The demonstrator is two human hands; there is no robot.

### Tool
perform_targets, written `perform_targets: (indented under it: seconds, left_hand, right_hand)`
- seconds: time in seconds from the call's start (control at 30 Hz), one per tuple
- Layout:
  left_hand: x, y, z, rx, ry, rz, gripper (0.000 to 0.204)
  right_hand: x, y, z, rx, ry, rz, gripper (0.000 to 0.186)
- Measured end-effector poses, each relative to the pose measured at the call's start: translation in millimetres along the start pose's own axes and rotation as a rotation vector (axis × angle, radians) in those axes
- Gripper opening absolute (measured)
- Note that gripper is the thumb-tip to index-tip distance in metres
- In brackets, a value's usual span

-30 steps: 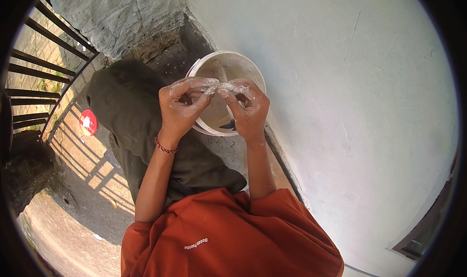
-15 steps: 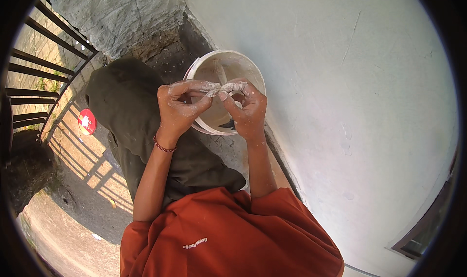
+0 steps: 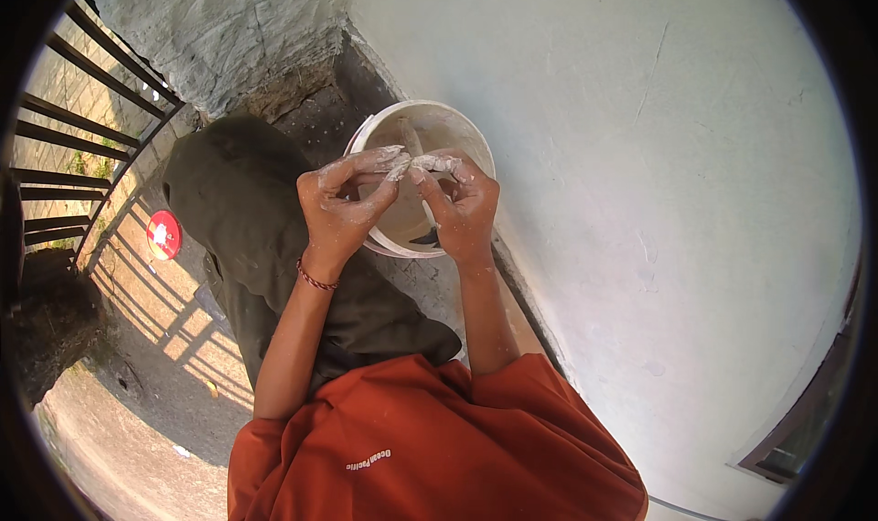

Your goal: Mix white wall paint or primer in a bucket using a brush and hands.

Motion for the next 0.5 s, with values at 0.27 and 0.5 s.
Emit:
perform_targets:
  seconds: [0.27,0.5]
  left_hand:
    - [-0.5,-0.2,1.0,-0.022,-0.026,-0.105,0.031]
    - [6.1,-1.9,2.9,-0.051,-0.024,0.022,0.027]
  right_hand:
    - [0.4,-2.9,0.4,-0.026,-0.009,0.088,0.012]
    - [5.5,-6.8,-0.4,-0.042,0.008,0.045,0.012]
Point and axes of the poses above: each hand's wrist, its own z-axis towards the middle knuckle, its own y-axis out of the palm, x = y × z, the point moved 6 cm from there along z, towards the middle knuckle, and after that the axes turned 9 degrees about x, right-handed, at the moved point
